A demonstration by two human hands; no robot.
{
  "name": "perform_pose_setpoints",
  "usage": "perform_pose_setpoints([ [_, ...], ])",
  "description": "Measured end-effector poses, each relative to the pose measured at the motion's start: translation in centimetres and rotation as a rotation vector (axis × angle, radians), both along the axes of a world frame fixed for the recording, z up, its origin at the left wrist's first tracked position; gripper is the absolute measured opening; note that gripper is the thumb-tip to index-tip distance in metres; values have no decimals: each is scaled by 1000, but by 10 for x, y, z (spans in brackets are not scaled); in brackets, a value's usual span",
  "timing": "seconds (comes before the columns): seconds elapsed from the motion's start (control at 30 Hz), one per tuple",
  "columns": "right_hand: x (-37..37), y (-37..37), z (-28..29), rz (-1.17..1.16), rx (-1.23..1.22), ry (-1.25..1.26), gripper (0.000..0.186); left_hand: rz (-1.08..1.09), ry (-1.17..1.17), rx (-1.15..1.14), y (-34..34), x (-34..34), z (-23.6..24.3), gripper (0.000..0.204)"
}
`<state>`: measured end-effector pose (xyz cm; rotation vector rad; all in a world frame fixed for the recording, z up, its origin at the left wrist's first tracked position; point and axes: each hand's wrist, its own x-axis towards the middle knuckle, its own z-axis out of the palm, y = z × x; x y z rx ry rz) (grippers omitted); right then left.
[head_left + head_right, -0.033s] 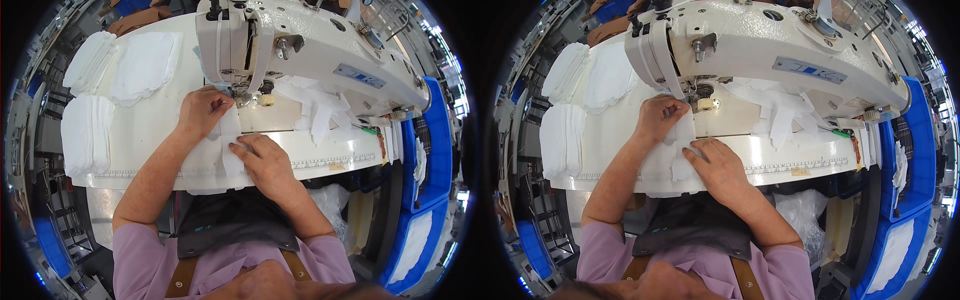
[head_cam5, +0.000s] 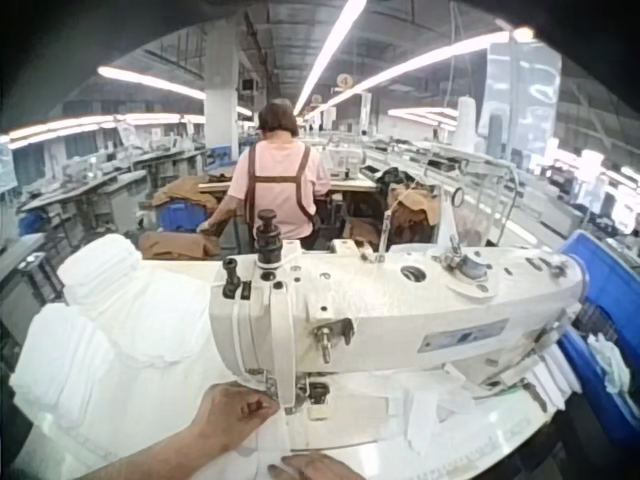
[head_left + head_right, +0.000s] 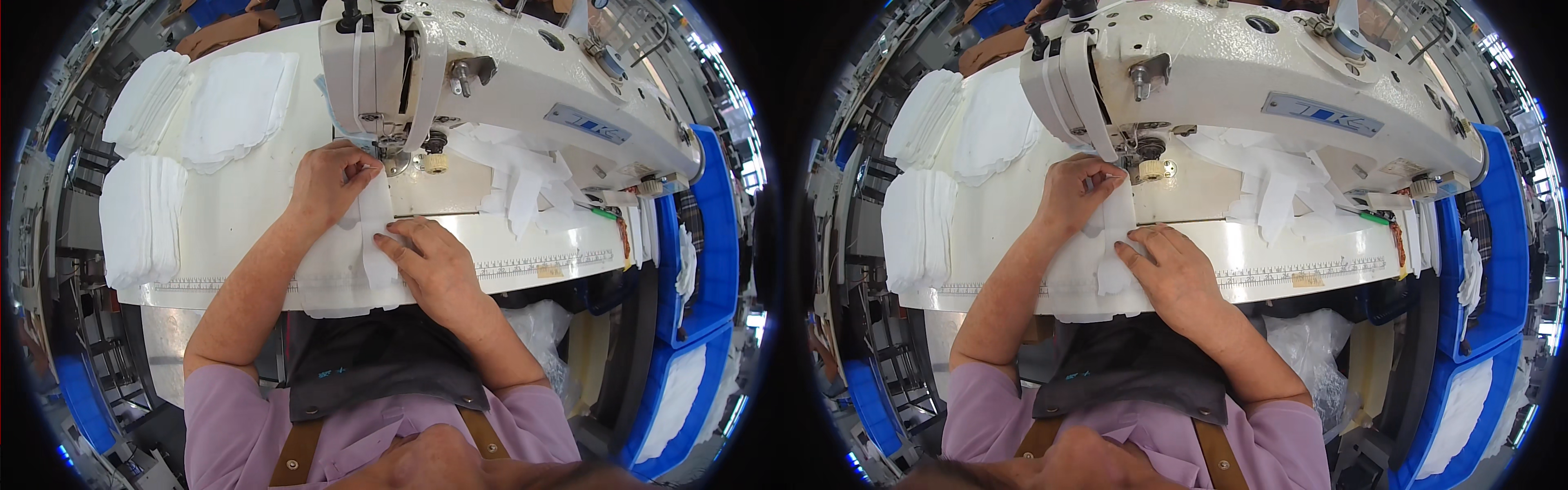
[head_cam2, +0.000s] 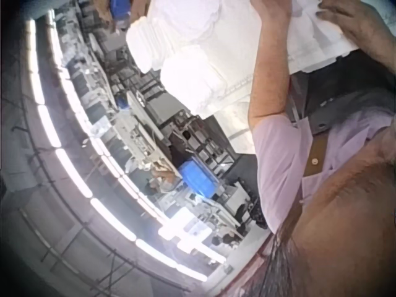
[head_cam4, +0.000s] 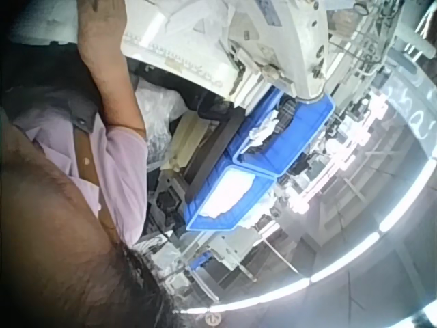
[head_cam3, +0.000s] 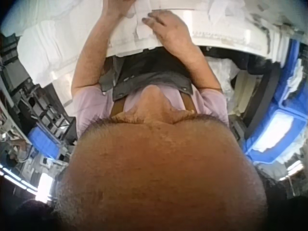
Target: Operating an industrial sewing machine to assemble white fabric masks.
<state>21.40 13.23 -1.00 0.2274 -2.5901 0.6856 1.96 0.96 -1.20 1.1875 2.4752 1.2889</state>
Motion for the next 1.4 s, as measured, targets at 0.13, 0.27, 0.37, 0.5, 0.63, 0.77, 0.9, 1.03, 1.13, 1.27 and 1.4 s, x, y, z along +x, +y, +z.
perform_pose_setpoints([
  [0.13, -1, 1, 1, -3, 28, -6, 40, -10, 53, -9, 1, 0, -4, 16],
  [0.27, 2, 4, 2, 7, 40, -34, 39, 10, 355, 52, 0, 5, -2, 24],
  [0.37, 2, 3, 6, 3, 70, -29, 38, -99, 643, -4, -6, 5, -9, 25],
  [0.5, 0, 8, 6, -24, 151, -53, 39, -233, 490, -220, -11, 17, 11, 28],
  [0.63, -10, 8, 9, -44, 182, -83, 39, -250, 511, -100, -15, 9, 4, 31],
  [0.77, -15, 7, 7, -72, 181, -53, 39, -230, 530, -51, -14, 4, -2, 36],
  [0.9, -18, 6, 8, -88, 171, -74, 40, -244, 482, -26, -13, -2, -6, 38],
  [1.03, -17, 6, 5, -94, 173, -78, 40, -244, 501, -45, -13, -1, -6, 39],
  [1.13, -17, 5, 6, -92, 165, -73, 40, -238, 489, -53, -13, -2, -5, 38],
  [1.27, -18, 3, 4, -97, 178, -52, 39, -250, 508, -103, -16, -6, -3, 38],
  [1.4, -18, 6, 0, -93, 177, -36, 39, -366, 622, -158, -29, -2, 17, 39],
])
